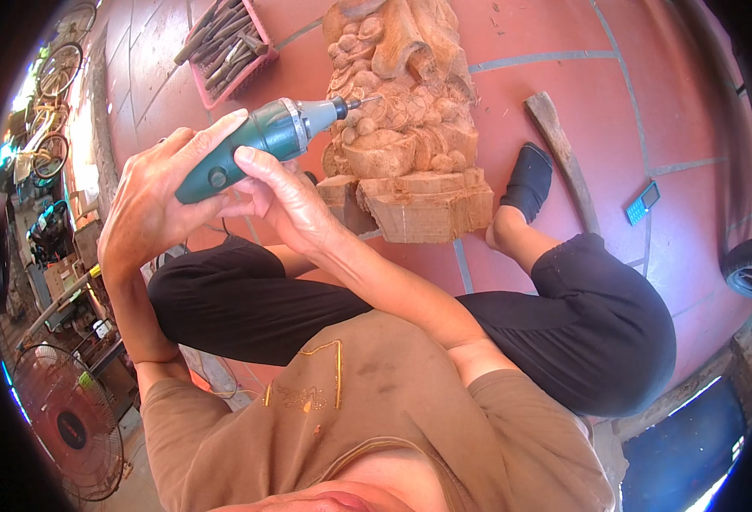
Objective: The person uses a green rotary carving tool to shape and detail a wooden block with grape-like patterns. The hands hold the tool steadily and move it across the surface to refine the carved features.
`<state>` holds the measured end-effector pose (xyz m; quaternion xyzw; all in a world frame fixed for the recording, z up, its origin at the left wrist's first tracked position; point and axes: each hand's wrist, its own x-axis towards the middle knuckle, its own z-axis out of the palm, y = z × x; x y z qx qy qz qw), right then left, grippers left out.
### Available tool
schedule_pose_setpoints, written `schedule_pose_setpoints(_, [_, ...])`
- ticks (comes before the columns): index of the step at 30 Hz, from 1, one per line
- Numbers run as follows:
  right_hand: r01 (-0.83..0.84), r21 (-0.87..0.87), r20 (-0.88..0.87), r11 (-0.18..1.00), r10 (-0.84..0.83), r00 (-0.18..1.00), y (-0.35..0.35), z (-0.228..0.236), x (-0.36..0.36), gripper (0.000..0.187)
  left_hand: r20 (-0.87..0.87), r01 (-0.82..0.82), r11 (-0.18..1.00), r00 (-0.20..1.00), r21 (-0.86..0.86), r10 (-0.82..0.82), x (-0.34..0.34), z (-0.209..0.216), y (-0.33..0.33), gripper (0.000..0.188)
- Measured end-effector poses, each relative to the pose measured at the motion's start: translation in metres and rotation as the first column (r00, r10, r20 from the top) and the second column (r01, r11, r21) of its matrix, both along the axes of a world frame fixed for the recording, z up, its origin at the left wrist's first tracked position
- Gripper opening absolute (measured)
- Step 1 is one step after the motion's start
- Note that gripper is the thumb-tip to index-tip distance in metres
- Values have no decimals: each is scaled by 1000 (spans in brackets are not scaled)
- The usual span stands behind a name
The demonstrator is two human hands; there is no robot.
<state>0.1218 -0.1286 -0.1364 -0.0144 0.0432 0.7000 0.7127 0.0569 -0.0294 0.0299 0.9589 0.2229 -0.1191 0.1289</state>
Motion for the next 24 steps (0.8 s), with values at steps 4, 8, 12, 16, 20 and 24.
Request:
schedule_pose_setpoints(4, [-10, 16, 13, 1000, 9, 1000, -1, 1, 2, 55, 41, 22, 1000, 999, -3, -22, -4, -4, 3, 75])
schedule_pose_setpoints(8, [-10, 7, 15, 1000, 10, 1000, -1, 2, 2, 55, 49, 18, 1000, 999, -20, -17, -4, -4, 4, 75])
schedule_pose_setpoints(12, [-2, 5, -2, 1000, 2, 1000, 0, 0, 0, 55, 28, 17, 1000, 999, -20, -16, -2, -2, 3, 75])
schedule_pose_setpoints(16, [2, 14, -4, 1000, -2, 1000, -1, 1, 1, 55, 32, 18, 1000, 999, -22, -17, -3, -2, 2, 75])
schedule_pose_setpoints(20, [6, 4, -2, 1000, -6, 1000, -1, 0, 0, 54, 35, 17, 999, 999, -30, -16, -4, -4, 4, 75])
schedule_pose_setpoints(24, [40, -36, 9, 999, -39, 999, -3, 5, -1, 45, 22, 11, 999, 1000, -36, -10, -3, -2, 3, 75])
